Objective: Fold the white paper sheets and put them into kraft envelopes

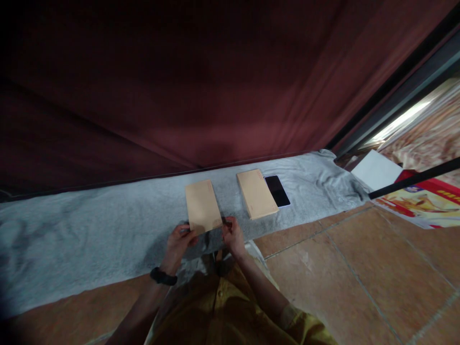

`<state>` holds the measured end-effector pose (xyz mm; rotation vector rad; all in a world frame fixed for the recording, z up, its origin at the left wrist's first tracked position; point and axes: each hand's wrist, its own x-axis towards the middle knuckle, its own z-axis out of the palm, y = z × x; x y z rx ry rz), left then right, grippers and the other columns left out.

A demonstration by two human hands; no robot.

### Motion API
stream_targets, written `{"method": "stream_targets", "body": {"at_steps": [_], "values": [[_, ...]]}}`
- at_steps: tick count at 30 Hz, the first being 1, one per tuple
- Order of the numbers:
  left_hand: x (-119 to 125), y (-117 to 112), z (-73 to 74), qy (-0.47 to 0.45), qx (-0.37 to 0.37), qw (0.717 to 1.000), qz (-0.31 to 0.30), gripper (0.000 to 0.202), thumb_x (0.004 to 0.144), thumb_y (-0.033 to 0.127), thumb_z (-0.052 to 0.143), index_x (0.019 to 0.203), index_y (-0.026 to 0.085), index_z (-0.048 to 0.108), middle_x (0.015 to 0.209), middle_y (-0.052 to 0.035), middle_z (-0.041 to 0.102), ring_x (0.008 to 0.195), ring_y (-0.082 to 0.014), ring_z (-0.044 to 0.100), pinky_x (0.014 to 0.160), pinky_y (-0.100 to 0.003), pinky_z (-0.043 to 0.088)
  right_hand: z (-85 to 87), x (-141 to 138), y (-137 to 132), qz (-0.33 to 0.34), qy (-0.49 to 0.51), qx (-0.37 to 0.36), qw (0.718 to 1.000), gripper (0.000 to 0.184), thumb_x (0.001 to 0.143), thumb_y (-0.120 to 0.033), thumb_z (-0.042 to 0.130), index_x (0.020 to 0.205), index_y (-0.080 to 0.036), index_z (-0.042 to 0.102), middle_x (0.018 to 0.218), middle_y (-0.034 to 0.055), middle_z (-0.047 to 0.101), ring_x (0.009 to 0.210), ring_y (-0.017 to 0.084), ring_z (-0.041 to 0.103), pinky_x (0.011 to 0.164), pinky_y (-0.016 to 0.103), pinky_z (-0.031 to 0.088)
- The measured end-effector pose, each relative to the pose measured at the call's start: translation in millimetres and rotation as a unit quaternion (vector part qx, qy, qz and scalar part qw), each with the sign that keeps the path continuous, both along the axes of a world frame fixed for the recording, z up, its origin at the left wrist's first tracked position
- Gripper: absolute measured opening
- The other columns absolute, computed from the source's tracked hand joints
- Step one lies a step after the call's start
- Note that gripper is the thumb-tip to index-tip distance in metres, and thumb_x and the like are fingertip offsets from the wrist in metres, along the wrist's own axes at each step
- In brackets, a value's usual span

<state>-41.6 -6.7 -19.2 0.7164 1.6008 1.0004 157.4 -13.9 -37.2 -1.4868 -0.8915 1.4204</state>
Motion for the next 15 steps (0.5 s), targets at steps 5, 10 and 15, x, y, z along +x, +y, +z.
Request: {"method": "stream_targets", "body": {"at_steps": [5, 10, 15], "values": [[-2, 3, 1.1, 0.043, 0.000, 0.999, -0.022, 0.039, 0.064, 0.039, 0.076, 0.092, 0.022, 0.054, 0.060, 0.0055, 0.064, 0.046, -0.0142, 0.061, 0.047, -0.025, 0.048, 11.3, -5, -15, 0.077, -0.280, 0.186, 0.939, 0.035, 0.093, -0.025, 0.050, 0.125, -0.020, 0.063, 0.114, 0.0123, 0.067, 0.107, 0.029, 0.062, 0.099, 0.044, 0.048], [-2, 1, 6.5, 0.096, 0.002, 0.995, -0.035, 0.034, 0.067, 0.034, 0.073, 0.093, 0.024, 0.053, 0.060, 0.0072, 0.063, 0.045, -0.0139, 0.058, 0.044, -0.023, 0.043, 16.1, -19, -16, 0.216, -0.390, 0.317, 0.837, 0.046, 0.099, -0.024, 0.047, 0.145, -0.020, 0.053, 0.146, 0.0120, 0.055, 0.138, 0.026, 0.046, 0.117, 0.047, 0.036], [-1, -3, 13.0, 0.229, 0.017, 0.970, -0.079, 0.033, 0.077, 0.033, 0.066, 0.106, 0.023, 0.053, 0.067, 0.0036, 0.067, 0.052, -0.0158, 0.062, 0.051, -0.025, 0.044, 12.4, -25, -17, 0.267, -0.415, 0.330, 0.805, 0.050, 0.101, -0.027, 0.047, 0.151, -0.020, 0.046, 0.156, 0.0108, 0.045, 0.146, 0.027, 0.037, 0.122, 0.048, 0.028]]}}
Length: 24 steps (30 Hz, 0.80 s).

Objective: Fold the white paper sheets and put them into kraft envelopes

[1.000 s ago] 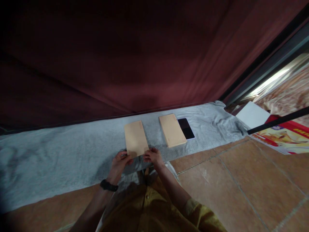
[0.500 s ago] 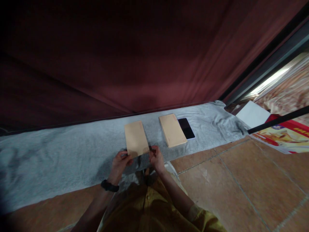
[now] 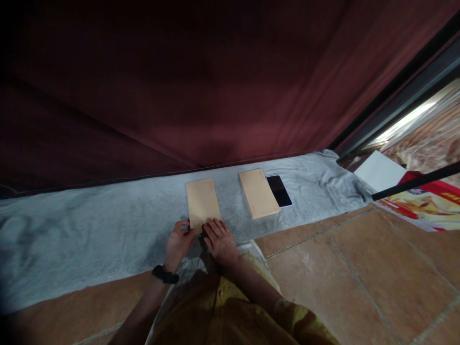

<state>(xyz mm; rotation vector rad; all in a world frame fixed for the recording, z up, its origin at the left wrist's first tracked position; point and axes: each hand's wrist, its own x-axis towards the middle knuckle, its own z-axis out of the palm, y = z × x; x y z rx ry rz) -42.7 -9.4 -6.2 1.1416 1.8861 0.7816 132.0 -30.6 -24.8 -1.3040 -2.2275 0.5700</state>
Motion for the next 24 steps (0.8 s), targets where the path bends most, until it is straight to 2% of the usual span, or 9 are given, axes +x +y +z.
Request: {"method": "stream_targets", "body": {"at_steps": [5, 10, 19, 22, 24], "values": [[2, -2, 4.7, 0.084, 0.002, 0.996, -0.022, 0.031, 0.082, 0.028, 0.062, 0.112, 0.021, 0.056, 0.069, 0.0015, 0.067, 0.056, -0.0162, 0.061, 0.054, -0.025, 0.037, -6.1, 0, -1, 0.012, -0.018, 0.008, 1.000, 0.053, 0.099, -0.023, 0.051, 0.152, -0.020, 0.045, 0.159, 0.0104, 0.041, 0.148, 0.027, 0.034, 0.123, 0.050, 0.026], [5, -4, 10.7, 0.186, -0.018, 0.980, -0.066, 0.030, 0.089, 0.029, 0.056, 0.118, 0.022, 0.057, 0.081, -0.0029, 0.071, 0.067, -0.0193, 0.065, 0.059, -0.026, 0.036, -5.8, 1, -1, 0.017, -0.025, 0.011, 0.999, 0.054, 0.099, -0.023, 0.052, 0.152, -0.020, 0.045, 0.159, 0.0112, 0.040, 0.148, 0.028, 0.033, 0.123, 0.050, 0.026], [7, -4, 24.6, 0.260, -0.064, 0.956, -0.119, 0.030, 0.094, 0.034, 0.052, 0.121, 0.022, 0.059, 0.093, -0.0067, 0.076, 0.078, -0.0215, 0.070, 0.062, -0.027, 0.042, -8.2, 7, 3, 0.022, -0.059, 0.016, 0.998, 0.051, 0.101, -0.025, 0.049, 0.152, -0.020, 0.045, 0.159, 0.0095, 0.041, 0.147, 0.025, 0.036, 0.123, 0.046, 0.028], [8, -6, 23.2, 0.289, -0.070, 0.946, -0.132, 0.031, 0.096, 0.034, 0.050, 0.123, 0.021, 0.058, 0.093, -0.0078, 0.076, 0.080, -0.0218, 0.071, 0.065, -0.028, 0.045, -9.6, 12, 3, 0.023, -0.094, 0.033, 0.995, 0.050, 0.102, -0.028, 0.047, 0.151, -0.018, 0.045, 0.159, 0.0093, 0.041, 0.147, 0.024, 0.037, 0.123, 0.045, 0.029], [8, -9, 17.9, 0.304, -0.032, 0.942, -0.140, 0.033, 0.097, 0.030, 0.048, 0.127, 0.020, 0.058, 0.104, -0.0096, 0.075, 0.087, -0.0216, 0.071, 0.069, -0.029, 0.049, -10.2, 14, 2, 0.022, -0.114, 0.044, 0.992, 0.050, 0.103, -0.029, 0.046, 0.152, -0.018, 0.045, 0.159, 0.0093, 0.041, 0.147, 0.024, 0.037, 0.122, 0.045, 0.030]]}}
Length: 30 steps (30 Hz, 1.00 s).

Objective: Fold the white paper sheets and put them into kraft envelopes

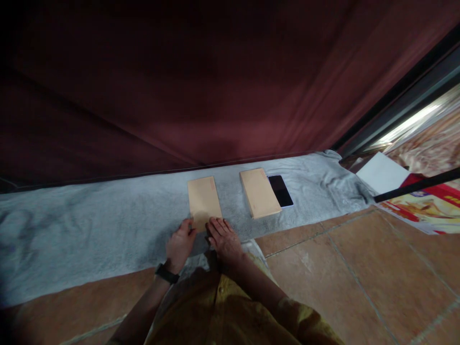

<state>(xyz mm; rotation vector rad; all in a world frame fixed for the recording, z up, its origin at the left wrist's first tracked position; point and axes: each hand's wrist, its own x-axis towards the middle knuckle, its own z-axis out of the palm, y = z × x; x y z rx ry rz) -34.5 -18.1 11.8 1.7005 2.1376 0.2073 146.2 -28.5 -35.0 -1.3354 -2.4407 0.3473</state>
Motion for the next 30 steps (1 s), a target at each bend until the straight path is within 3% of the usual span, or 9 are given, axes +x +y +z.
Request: {"method": "stream_targets", "body": {"at_steps": [4, 6, 8, 12, 18, 23, 30], "values": [[3, -12, -18.3, 0.010, 0.136, 0.978, -0.158, 0.036, 0.098, 0.021, 0.041, 0.129, 0.018, 0.060, 0.129, -0.0117, 0.067, 0.116, -0.0231, 0.064, 0.096, -0.035, 0.052, -2.2, 3, -2, 0.000, -0.014, 0.014, 1.000, 0.051, 0.104, -0.030, 0.046, 0.153, -0.018, 0.043, 0.160, 0.0084, 0.039, 0.147, 0.025, 0.035, 0.122, 0.047, 0.029], [5, -19, -27.4, 0.023, 0.170, 0.957, -0.232, 0.038, 0.098, 0.020, 0.041, 0.130, 0.017, 0.061, 0.136, -0.0114, 0.064, 0.125, -0.0245, 0.059, 0.106, -0.040, 0.048, -3.6, 4, -3, -0.002, -0.013, 0.015, 1.000, 0.052, 0.103, -0.029, 0.047, 0.153, -0.017, 0.042, 0.160, 0.0092, 0.040, 0.147, 0.025, 0.035, 0.122, 0.047, 0.029], [6, -26, -34.4, 0.043, 0.185, 0.945, -0.268, 0.042, 0.098, 0.019, 0.042, 0.136, 0.017, 0.058, 0.143, -0.0110, 0.060, 0.133, -0.0251, 0.054, 0.111, -0.042, 0.044, -4.2, 6, -4, -0.005, -0.011, 0.017, 1.000, 0.053, 0.102, -0.029, 0.049, 0.153, -0.016, 0.042, 0.158, 0.0103, 0.042, 0.146, 0.025, 0.036, 0.122, 0.048, 0.029], [2, -32, -42.3, 0.076, 0.189, 0.934, -0.292, 0.047, 0.097, 0.016, 0.041, 0.143, 0.013, 0.053, 0.149, -0.0118, 0.055, 0.140, -0.0251, 0.048, 0.118, -0.042, 0.039, -3.1, 12, -7, -0.020, -0.009, 0.021, 1.000, 0.052, 0.101, -0.029, 0.052, 0.151, -0.018, 0.045, 0.158, 0.0105, 0.043, 0.144, 0.027, 0.040, 0.122, 0.049, 0.030], [-7, -30, -45.3, 0.090, 0.157, 0.942, -0.282, 0.054, 0.092, 0.007, 0.040, 0.143, 0.016, 0.054, 0.151, -0.0111, 0.052, 0.141, -0.0243, 0.048, 0.114, -0.040, 0.044, -4.8, 26, -10, -0.066, 0.003, 0.027, 0.997, 0.055, 0.099, -0.024, 0.052, 0.153, -0.018, 0.042, 0.155, 0.0119, 0.047, 0.141, 0.029, 0.045, 0.119, 0.053, 0.034], [-8, -26, -39.1, 0.132, 0.118, 0.938, -0.297, 0.056, 0.089, 0.002, 0.038, 0.140, 0.013, 0.057, 0.150, -0.0142, 0.054, 0.140, -0.0261, 0.049, 0.111, -0.041, 0.047, -5.7, 33, -12, -0.079, 0.022, 0.025, 0.996, 0.055, 0.098, -0.020, 0.051, 0.152, -0.017, 0.042, 0.153, 0.0134, 0.049, 0.142, 0.030, 0.044, 0.118, 0.054, 0.035], [-1, -14, -22.5, 0.171, 0.121, 0.924, -0.319, 0.050, 0.090, 0.003, 0.038, 0.133, 0.012, 0.062, 0.141, -0.0172, 0.061, 0.132, -0.0278, 0.056, 0.103, -0.040, 0.052, -5.0, 18, -7, -0.151, 0.090, 0.003, 0.984, 0.046, 0.092, -0.012, 0.050, 0.138, -0.013, 0.056, 0.143, 0.0163, 0.055, 0.135, 0.031, 0.047, 0.114, 0.052, 0.039]]}}
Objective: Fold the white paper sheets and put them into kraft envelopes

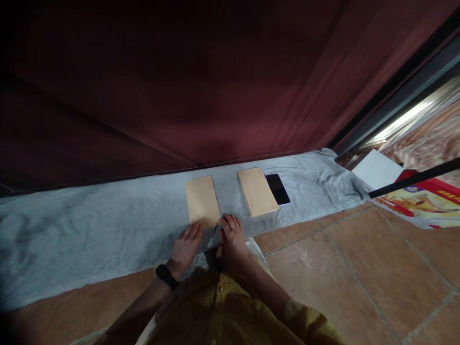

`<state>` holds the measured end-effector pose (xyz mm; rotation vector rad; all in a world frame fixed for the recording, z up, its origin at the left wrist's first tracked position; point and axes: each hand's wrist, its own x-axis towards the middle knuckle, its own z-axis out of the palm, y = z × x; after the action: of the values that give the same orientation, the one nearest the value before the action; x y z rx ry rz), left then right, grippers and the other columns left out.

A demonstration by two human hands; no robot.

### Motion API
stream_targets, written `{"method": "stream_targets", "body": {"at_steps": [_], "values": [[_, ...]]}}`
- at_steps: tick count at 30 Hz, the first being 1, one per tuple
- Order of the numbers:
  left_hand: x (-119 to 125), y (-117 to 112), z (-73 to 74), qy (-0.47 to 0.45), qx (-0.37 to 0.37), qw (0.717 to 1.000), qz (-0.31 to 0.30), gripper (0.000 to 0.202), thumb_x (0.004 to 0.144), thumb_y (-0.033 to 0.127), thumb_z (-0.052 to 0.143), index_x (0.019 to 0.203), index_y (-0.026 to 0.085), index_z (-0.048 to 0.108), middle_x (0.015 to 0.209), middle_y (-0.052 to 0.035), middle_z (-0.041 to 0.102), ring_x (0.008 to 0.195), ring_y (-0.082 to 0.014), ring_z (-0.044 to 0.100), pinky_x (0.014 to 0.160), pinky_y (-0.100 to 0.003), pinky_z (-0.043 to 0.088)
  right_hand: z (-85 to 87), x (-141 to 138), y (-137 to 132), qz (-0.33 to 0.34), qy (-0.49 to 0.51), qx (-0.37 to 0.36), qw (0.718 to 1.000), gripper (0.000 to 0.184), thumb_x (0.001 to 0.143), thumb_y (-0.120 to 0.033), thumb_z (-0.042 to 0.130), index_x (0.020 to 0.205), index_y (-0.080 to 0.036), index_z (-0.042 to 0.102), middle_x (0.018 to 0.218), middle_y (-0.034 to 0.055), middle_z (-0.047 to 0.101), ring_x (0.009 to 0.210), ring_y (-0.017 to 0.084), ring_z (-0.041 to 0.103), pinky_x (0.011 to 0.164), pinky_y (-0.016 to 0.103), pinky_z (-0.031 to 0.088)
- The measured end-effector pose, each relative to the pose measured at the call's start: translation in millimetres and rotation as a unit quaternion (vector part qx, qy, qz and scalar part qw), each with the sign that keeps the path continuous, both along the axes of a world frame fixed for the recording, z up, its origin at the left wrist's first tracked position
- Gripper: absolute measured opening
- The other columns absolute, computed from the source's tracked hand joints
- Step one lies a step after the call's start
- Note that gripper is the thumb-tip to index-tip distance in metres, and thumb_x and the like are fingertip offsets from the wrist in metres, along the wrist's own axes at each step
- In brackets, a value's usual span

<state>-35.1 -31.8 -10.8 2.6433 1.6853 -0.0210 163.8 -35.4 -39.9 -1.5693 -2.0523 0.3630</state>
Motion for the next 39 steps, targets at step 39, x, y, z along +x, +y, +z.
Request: {"method": "stream_targets", "body": {"at_steps": [39], "values": [[64, 8, 20.4, -0.840, -0.130, 0.363, 0.381, 0.032, 0.073, 0.032, 0.079, 0.101, 0.022, 0.069, 0.102, -0.0029, 0.077, 0.094, -0.0164, 0.073, 0.086, -0.033, 0.058, 4.2, -22, 15, -0.102, 0.529, -0.233, 0.810, 0.052, 0.082, -0.060, 0.064, 0.119, -0.025, 0.063, 0.087, 0.0037, 0.072, 0.075, 0.021, 0.070, 0.063, 0.034, 0.060]]}}
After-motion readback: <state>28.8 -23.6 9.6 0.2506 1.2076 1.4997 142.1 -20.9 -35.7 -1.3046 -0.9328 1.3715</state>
